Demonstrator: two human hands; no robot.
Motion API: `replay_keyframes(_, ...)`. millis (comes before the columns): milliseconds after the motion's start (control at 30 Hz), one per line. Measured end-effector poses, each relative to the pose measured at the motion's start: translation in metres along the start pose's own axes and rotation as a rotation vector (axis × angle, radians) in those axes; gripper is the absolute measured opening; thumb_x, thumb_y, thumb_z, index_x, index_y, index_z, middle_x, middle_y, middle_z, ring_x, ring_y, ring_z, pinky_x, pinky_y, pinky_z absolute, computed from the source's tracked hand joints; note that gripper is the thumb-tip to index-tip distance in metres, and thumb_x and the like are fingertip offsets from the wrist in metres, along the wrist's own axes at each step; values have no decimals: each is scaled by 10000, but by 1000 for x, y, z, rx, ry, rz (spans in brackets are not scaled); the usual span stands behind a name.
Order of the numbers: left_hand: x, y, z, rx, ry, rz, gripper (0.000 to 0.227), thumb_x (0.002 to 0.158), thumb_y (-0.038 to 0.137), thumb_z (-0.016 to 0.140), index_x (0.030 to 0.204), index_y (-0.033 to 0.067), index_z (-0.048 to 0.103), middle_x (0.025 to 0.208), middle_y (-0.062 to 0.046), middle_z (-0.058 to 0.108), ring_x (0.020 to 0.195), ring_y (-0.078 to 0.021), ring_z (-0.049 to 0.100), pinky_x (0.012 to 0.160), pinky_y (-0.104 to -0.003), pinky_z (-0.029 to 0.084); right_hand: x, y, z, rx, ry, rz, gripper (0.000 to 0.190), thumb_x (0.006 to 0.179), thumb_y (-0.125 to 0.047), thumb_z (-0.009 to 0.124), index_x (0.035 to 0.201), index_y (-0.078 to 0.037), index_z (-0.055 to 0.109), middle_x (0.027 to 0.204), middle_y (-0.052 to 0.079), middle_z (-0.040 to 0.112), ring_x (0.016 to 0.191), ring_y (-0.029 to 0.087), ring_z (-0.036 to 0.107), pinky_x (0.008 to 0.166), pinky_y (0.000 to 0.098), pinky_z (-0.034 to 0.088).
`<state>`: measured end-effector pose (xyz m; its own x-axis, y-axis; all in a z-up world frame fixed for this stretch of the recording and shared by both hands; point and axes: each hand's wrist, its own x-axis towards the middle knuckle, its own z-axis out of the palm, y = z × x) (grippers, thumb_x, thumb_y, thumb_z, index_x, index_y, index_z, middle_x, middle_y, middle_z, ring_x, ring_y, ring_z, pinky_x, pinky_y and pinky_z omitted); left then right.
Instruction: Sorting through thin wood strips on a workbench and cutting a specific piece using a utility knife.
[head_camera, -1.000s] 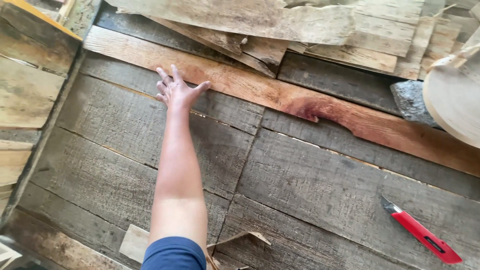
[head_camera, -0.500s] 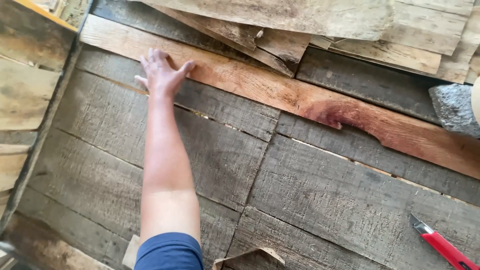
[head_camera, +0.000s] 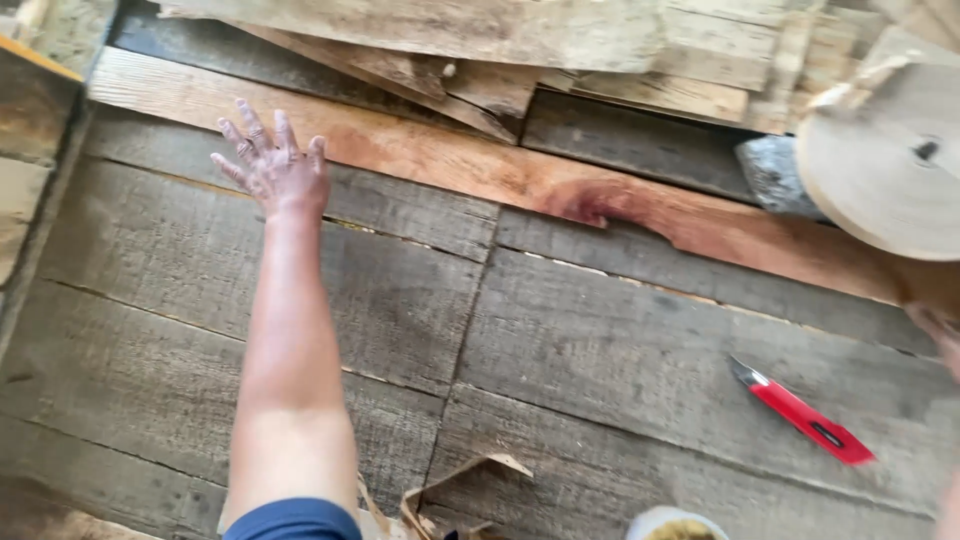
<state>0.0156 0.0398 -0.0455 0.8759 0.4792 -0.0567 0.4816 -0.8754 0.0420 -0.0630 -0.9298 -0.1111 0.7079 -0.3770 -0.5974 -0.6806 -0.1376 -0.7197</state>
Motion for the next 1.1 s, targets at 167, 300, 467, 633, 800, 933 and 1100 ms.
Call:
replay_keyframes(167, -95, 25, -54, -98, 22, 217, 720, 1025, 365, 595, 1652, 125, 335, 1690, -170, -83, 1511, -422, -138, 1178, -724, -20, -191, -70, 77, -766, 403, -371, 776, 976, -360, 660, 1570, 67, 401, 1555, 310, 396, 1401, 457, 345, 1113, 502, 261)
replay_keyframes(300, -204, 20, -86, -165, 72, 393, 673, 993, 337, 682, 1587, 134, 440, 1699, -171, -73, 1530, -434, -107, 1178, -740, 13, -268, -46, 71, -793, 438, -665, 666, 983, -324, 697, 1530, 32, 565, 1661, 334, 210, 1493, 479, 96, 1190, 552, 108)
replay_keyframes(467, -371, 6, -103, -592, 172, 798, 427, 949, 170, 767, 1348, 75, 649, 1554, -209, 504, 1477, -496, 406, 1112, -660, 350, -410, -4, 86, -736, 156, -1127, 347, 925, 7, 787, 1260, 43, 706, 1338, 231, 665, 1318, 345, 598, 1211, 434, 415)
replay_keyframes(633, -515, 7, -98, -851, -216, 875, 347, 900, 147, 767, 1232, 62, 712, 1280, -153, 704, 1196, -286, 668, 1066, -388, 519, -505, 72, 85, -852, -209, -501, 430, 836, -223, 762, 1259, -168, 710, 1301, 17, 703, 1219, 153, 636, 1110, 320, 451)
replay_keyframes(800, -590, 0, -28, -612, -170, 954, 365, 858, 192, 787, 1178, 50, 684, 1180, -140, 688, 1079, -349, 625, 949, -466, 510, -483, 210, 74, -1261, -351, -459, 891, 789, -358, 840, 1543, -231, 384, 1592, 55, 397, 1481, 255, 346, 1216, 446, 290)
replay_keyframes(933, -625, 7, -5, -241, -227, 767, 565, 817, 420, 796, 1337, 278, 628, 1477, -14, 508, 1420, -353, 411, 1091, -658, 398, -453, 271, 64, -1463, -128, -784, 851, 706, -507, 823, 1455, -318, 466, 1266, -49, 526, 1307, 213, 517, 1141, 454, 451)
replay_keyframes(1100, -626, 8, 20, -177, -77, 662, 629, 819, 301, 769, 1411, 354, 563, 1505, -34, 499, 1472, -404, 353, 1116, -715, 334, -447, 263, 56, -1166, -198, -824, 462, 819, -406, 767, 1233, -307, 590, 1058, -55, 553, 1083, 219, 633, 960, 398, 540)
